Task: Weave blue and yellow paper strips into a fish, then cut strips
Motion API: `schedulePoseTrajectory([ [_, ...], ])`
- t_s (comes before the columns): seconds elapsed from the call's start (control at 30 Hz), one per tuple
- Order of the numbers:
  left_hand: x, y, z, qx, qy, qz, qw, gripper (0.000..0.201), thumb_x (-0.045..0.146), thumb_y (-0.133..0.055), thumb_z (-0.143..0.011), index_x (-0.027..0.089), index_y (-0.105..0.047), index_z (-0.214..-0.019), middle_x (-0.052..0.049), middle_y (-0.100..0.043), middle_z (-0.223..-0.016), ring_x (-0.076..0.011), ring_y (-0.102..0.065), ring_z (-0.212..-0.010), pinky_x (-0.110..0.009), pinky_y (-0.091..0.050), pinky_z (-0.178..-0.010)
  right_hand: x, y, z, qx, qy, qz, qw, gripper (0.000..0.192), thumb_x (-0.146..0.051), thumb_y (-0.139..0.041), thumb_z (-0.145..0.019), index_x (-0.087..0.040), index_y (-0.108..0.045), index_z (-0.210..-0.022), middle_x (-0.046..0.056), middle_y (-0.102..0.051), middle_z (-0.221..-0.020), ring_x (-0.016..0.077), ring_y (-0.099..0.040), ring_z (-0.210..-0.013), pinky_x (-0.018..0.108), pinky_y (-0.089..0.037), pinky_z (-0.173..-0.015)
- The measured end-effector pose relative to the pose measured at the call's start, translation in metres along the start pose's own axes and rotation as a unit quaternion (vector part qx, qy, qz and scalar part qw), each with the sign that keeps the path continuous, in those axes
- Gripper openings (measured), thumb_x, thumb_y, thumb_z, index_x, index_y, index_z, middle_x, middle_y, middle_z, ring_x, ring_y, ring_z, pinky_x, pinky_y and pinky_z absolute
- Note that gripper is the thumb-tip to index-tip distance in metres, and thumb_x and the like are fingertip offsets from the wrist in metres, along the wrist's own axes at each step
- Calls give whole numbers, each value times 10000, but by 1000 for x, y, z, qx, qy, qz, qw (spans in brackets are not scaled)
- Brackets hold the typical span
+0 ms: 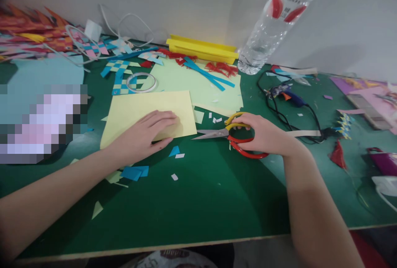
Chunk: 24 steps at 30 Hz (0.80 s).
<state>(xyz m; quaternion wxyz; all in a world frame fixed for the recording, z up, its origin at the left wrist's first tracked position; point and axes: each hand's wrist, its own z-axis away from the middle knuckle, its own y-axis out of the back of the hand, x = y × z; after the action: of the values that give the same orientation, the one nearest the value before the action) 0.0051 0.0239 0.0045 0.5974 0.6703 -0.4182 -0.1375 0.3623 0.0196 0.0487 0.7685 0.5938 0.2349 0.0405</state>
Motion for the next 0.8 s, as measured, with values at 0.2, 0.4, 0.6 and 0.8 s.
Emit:
schedulePoseTrajectory([
  [0.2, 0, 1, 0, -3, -11, 5, 1000, 356, 341, -464, -993, 169, -479, -1305, -96, -527, -1354, -242, -471, -1278, -438, -371, -1130, 0, -2, -2, -1, 21, -6, 1000, 530, -486, -678, -742, -324, -603, -1241, 39, -594, -1355, 332, -556, -1249, 523, -467, -1038],
  [0.4, 0, 2, -2, -13, -27, 11, 999, 344, 328, -437, -1007, 155, -516, -1294, -105, -531, -1355, -242, -456, -1297, -460, -347, -1145, 1, -5, -3, 5, 27, -15, 1000, 545, -489, -675, -755, -319, -578, -1264, 56, -571, -1367, 333, -525, -1271, 529, -449, -1049],
  [0.6, -4, -2, -2, -27, -25, 15, 999, 346, 231, -321, -1036, 165, -576, -1260, -83, -549, -1381, -204, -442, -1341, -442, -295, -1174, -6, -12, -6, 20, 58, -2, 998, 548, -488, -678, -758, -310, -562, -1264, 69, -576, -1353, 355, -489, -1295, 572, -396, -1068],
  [0.8, -4, -3, -2, -87, -20, 11, 996, 432, 210, -256, -1048, 262, -438, -1437, 15, -428, -1529, -153, -302, -1459, -456, -158, -1225, -13, -16, -7, 40, 65, -4, 997, 588, -477, -680, -749, -283, -526, -1282, 91, -562, -1362, 369, -482, -1299, 580, -389, -1060],
])
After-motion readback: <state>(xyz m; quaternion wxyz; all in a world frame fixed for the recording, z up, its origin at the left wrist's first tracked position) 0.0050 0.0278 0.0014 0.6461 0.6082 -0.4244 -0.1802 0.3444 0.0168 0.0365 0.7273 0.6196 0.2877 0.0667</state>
